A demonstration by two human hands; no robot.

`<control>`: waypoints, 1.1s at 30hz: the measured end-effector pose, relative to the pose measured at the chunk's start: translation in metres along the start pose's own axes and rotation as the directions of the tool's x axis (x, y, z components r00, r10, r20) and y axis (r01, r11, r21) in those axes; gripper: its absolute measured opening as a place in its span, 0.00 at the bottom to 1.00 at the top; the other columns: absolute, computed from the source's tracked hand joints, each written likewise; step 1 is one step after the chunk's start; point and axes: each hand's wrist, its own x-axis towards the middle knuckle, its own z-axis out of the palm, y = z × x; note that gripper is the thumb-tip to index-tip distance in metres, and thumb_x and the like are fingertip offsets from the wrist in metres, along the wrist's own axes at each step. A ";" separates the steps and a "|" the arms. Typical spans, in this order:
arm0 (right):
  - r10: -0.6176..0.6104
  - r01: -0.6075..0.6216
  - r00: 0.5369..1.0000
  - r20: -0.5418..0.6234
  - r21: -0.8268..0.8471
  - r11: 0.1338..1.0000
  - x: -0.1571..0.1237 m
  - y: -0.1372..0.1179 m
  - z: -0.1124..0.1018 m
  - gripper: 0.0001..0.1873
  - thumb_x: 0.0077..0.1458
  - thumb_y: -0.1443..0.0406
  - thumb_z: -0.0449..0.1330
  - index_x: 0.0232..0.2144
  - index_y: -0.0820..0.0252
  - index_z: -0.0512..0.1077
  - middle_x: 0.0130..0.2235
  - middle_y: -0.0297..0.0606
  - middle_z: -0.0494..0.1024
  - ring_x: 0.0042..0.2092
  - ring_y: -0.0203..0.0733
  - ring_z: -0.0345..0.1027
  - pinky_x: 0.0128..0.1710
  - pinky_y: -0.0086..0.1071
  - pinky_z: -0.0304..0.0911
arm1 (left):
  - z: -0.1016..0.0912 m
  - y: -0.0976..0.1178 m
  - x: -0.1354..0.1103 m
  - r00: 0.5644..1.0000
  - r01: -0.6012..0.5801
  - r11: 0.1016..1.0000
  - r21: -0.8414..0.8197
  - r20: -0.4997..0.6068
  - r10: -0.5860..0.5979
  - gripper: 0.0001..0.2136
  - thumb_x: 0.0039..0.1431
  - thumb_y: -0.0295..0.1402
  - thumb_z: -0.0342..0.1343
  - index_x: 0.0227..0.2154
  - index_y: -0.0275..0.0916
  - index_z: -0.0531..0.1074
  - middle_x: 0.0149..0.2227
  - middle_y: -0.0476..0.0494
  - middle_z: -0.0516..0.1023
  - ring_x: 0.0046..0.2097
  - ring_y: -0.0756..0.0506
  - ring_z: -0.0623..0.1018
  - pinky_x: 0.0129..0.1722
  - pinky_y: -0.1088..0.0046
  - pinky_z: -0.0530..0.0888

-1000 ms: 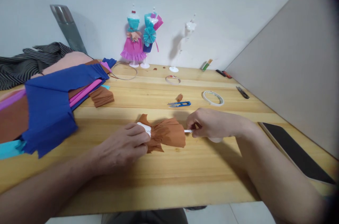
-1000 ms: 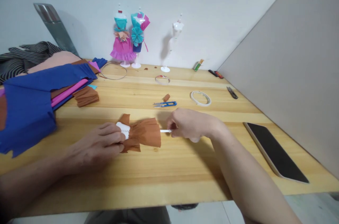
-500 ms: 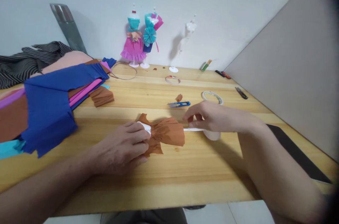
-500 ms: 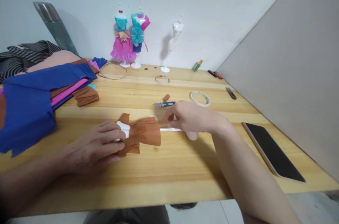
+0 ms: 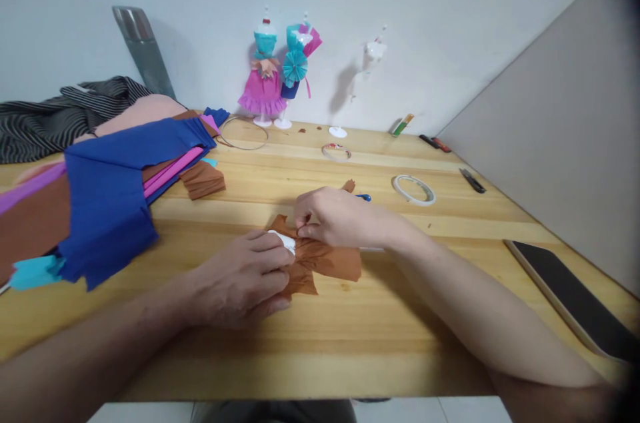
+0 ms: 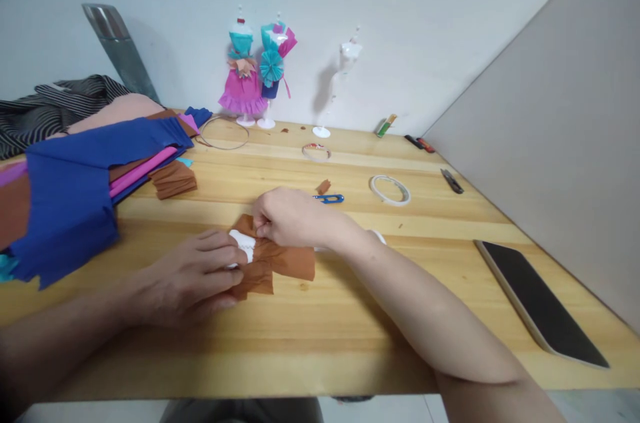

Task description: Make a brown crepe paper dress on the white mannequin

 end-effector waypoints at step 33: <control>0.212 -0.200 0.955 0.209 -0.079 0.977 -0.067 0.034 -0.013 0.11 0.46 0.72 0.55 0.31 0.58 0.75 0.29 0.34 0.77 0.28 0.37 0.66 0.27 0.29 0.54 | -0.004 -0.004 -0.001 0.986 -0.064 0.998 0.011 -0.151 0.065 0.05 0.62 0.27 0.47 0.35 0.37 0.68 0.40 0.38 0.77 0.43 0.44 0.72 0.44 0.65 0.70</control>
